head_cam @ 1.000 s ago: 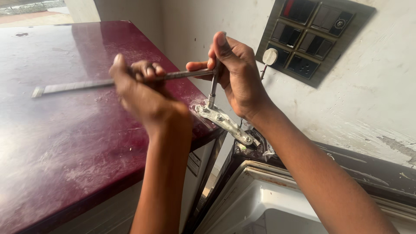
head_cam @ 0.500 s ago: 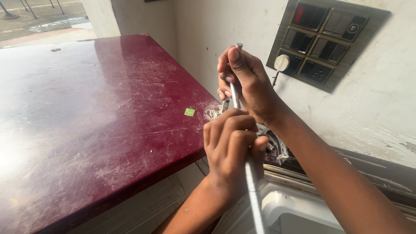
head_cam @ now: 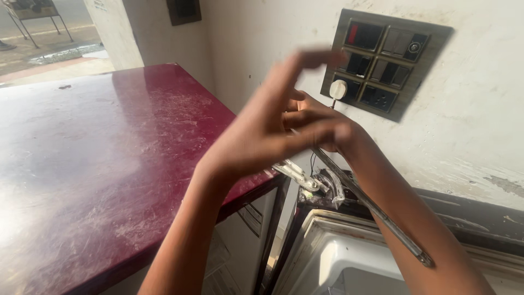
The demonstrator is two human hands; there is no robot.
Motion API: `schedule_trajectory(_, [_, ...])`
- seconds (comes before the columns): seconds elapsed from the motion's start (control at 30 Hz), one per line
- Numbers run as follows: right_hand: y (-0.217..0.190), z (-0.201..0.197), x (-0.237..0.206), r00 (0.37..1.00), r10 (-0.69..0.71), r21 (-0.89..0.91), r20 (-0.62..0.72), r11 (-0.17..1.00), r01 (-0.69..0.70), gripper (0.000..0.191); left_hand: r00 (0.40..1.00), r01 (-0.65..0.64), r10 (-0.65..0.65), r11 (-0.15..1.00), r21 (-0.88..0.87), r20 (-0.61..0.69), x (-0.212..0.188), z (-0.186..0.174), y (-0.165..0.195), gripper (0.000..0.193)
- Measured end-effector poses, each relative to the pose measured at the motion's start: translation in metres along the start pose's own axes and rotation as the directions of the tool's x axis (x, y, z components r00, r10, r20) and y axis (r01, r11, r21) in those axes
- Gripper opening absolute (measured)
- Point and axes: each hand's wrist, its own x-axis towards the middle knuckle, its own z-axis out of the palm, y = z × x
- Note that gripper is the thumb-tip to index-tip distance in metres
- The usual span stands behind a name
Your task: The person uses a T-handle hex wrench to tighten a bolt on the hinge of a maroon freezer door. They repeatedly insert and turn the wrench to secure the hinge, then remove the tool and place it on the freezer top.
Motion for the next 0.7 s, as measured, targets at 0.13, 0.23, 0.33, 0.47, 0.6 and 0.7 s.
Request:
schedule_trajectory(0.13, [0.014, -0.007, 0.015, 0.996, 0.035, -0.016, -0.080, 0.999, -0.036, 0.061, 0.962, 0.134, -0.093, 0.979, 0.152, -0.255, 0.022, 0.011, -0.029, 0.057])
schedule_trajectory(0.23, [0.027, -0.019, 0.024, 0.985, 0.096, -0.146, -0.147, 0.982, -0.118, 0.052, 0.954, 0.208, -0.172, 0.970, 0.127, -0.245, 0.025, 0.026, -0.042, 0.019])
schedule_trajectory(0.33, [0.038, -0.030, 0.028, 0.984, -0.010, 0.309, 0.178, 0.950, -0.046, 0.033, 0.911, 0.278, -0.240, 0.958, 0.071, -0.335, 0.025, 0.032, -0.044, 0.021])
schedule_trajectory(0.47, [0.030, -0.032, 0.018, 0.994, 0.104, 0.256, 0.044, 0.960, -0.111, 0.025, 0.865, 0.400, -0.338, 0.910, 0.104, -0.370, 0.028, 0.033, -0.041, 0.028])
schedule_trajectory(0.6, [-0.004, -0.024, -0.002, 0.985, 0.141, 0.015, 0.095, 0.990, -0.143, 0.017, 0.882, 0.306, -0.350, 0.935, -0.181, -0.315, 0.027, 0.031, -0.047, 0.031])
schedule_trajectory(0.7, [-0.027, -0.019, -0.017, 0.987, 0.160, -0.059, 0.016, 0.986, -0.159, 0.019, 0.900, 0.254, -0.389, 0.834, -0.490, -0.195, 0.021, 0.026, -0.052, 0.032])
